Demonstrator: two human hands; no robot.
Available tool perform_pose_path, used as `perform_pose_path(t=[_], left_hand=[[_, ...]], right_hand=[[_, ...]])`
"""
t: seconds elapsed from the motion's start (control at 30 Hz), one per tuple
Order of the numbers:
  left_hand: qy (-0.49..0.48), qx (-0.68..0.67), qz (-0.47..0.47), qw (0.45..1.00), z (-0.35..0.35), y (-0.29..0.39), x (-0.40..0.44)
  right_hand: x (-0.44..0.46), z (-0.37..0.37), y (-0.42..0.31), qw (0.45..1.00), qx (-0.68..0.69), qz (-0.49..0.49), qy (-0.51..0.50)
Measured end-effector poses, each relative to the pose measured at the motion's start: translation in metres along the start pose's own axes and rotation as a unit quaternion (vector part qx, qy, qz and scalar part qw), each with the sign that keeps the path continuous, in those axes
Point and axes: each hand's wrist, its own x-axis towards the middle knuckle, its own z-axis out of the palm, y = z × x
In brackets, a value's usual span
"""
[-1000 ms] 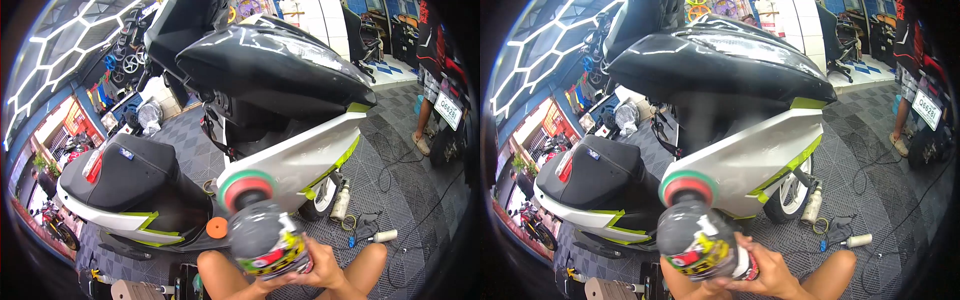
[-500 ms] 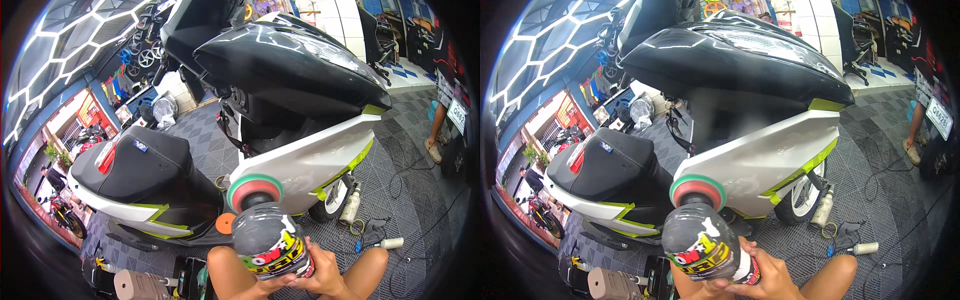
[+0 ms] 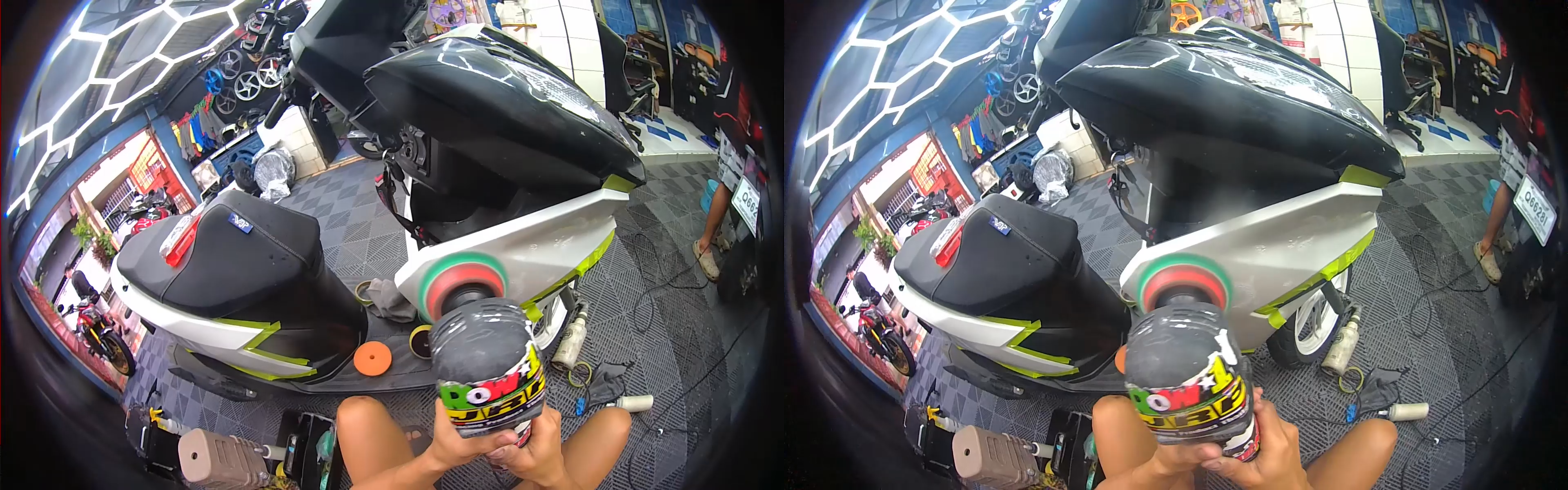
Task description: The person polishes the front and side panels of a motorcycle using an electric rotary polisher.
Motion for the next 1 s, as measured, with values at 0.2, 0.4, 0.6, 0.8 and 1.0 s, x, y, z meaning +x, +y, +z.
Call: perform_pose_path(t=[0.2, 0.4, 0.6, 0.8, 1.0], left_hand=[[0.012, 0.046, 0.039, 0.998, 0.014, 0.011, 0.007], [-0.001, -0.002, 0.009, 1.000, -0.025, -0.026, -0.014], [0.011, 0.033, 0.031, 0.999, 0.018, 0.015, 0.008], [-0.032, 0.081, -0.025, 0.996, 0.014, 0.016, 0.012], [0.010, -0.049, 0.035, 0.998, -0.010, -0.017, -0.006]], right_hand=[[-0.001, 0.006, 0.000, 0.998, 0.033, 0.003, 0.047], [0.004, 0.002, -0.003, 0.999, 0.005, 0.025, -0.023], [-0.004, 0.003, 0.003, 0.998, 0.044, 0.027, 0.038], [-0.009, 0.008, 0.007, 0.990, 0.102, 0.045, 0.083], [0.003, 0.002, 0.000, 1.000, -0.001, 0.003, -0.021]])
